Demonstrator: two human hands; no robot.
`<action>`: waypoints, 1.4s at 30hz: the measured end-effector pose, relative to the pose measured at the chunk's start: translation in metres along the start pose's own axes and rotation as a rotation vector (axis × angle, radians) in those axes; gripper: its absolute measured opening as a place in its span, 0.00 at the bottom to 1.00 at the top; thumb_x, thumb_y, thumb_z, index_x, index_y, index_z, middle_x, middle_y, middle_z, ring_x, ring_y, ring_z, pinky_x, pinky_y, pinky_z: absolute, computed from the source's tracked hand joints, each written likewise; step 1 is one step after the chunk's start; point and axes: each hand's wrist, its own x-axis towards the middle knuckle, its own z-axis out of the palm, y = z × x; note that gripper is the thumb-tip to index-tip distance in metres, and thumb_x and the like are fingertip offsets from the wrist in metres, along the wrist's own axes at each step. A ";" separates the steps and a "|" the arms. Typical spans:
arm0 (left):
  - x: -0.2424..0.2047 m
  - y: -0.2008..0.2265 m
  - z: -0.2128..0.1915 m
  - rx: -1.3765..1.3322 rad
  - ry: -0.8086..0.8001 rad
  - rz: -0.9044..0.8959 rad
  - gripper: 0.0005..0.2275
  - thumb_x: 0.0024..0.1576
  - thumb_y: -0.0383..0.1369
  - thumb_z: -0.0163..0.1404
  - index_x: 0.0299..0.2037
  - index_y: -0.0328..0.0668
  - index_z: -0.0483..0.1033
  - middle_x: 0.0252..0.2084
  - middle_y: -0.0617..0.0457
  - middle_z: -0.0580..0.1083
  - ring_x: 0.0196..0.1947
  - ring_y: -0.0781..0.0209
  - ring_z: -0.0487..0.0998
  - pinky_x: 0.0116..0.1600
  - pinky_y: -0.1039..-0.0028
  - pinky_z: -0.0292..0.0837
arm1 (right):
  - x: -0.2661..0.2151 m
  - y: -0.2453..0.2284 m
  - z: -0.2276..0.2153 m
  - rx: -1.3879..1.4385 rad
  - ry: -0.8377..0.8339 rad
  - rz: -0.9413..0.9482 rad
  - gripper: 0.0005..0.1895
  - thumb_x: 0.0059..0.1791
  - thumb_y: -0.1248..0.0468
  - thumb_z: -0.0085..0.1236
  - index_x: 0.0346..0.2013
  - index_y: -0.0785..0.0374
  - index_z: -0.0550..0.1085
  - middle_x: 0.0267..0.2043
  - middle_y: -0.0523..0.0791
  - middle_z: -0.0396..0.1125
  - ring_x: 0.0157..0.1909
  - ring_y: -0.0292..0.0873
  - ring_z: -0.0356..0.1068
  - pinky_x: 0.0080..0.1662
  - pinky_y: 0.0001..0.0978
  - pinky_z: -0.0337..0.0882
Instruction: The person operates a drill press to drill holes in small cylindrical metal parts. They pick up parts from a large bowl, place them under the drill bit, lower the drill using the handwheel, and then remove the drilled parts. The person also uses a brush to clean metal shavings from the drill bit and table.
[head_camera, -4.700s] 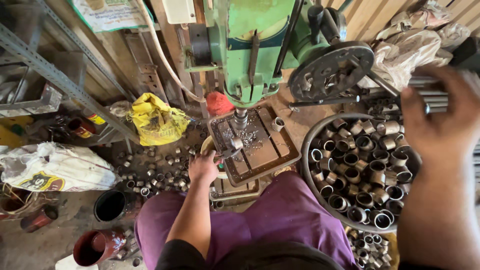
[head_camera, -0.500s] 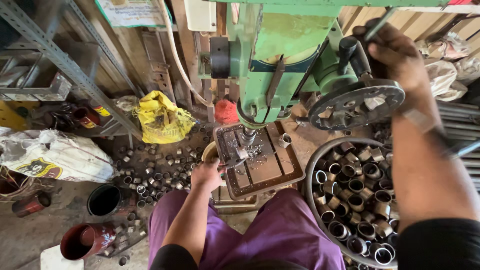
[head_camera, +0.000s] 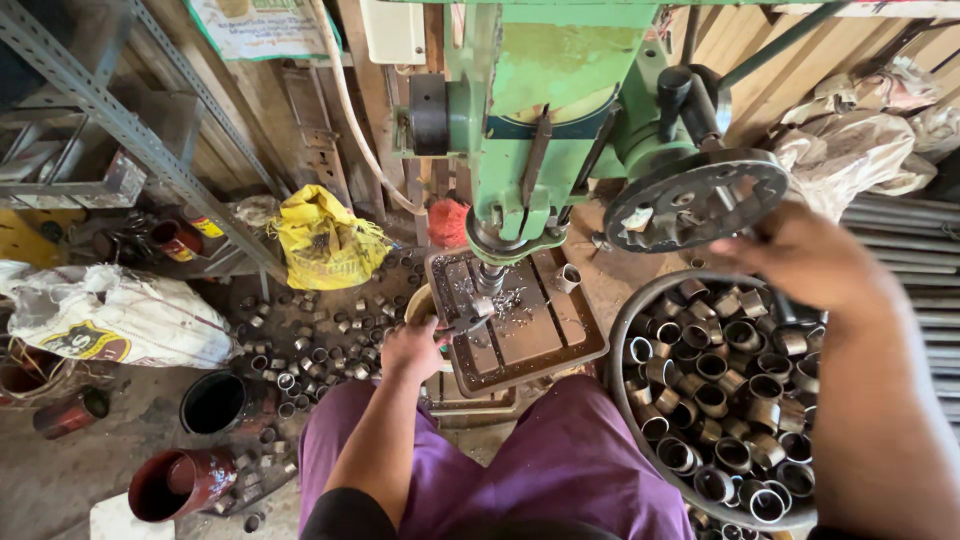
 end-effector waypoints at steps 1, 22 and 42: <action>0.000 0.000 0.000 0.034 -0.006 0.000 0.12 0.56 0.48 0.55 0.45 0.57 0.78 0.49 0.60 0.79 0.44 0.54 0.83 0.49 0.59 0.77 | -0.002 0.000 0.007 -0.140 0.030 0.091 0.11 0.51 0.60 0.57 0.46 0.60 0.77 0.38 0.51 0.79 0.40 0.44 0.77 0.46 0.40 0.73; 0.000 -0.001 0.002 0.080 -0.029 -0.006 0.12 0.58 0.47 0.53 0.47 0.58 0.76 0.48 0.59 0.79 0.45 0.54 0.82 0.48 0.58 0.76 | -0.007 0.024 0.051 0.055 0.365 -0.126 0.07 0.52 0.65 0.62 0.41 0.67 0.76 0.22 0.44 0.67 0.19 0.34 0.60 0.24 0.32 0.60; 0.010 -0.012 0.025 0.246 -0.291 -0.117 0.23 0.59 0.49 0.50 0.65 0.68 0.63 0.44 0.50 0.80 0.43 0.51 0.82 0.44 0.59 0.78 | -0.099 -0.019 0.033 -0.376 0.991 -0.451 0.35 0.53 0.62 0.66 0.72 0.66 0.62 0.71 0.62 0.54 0.73 0.63 0.56 0.71 0.47 0.64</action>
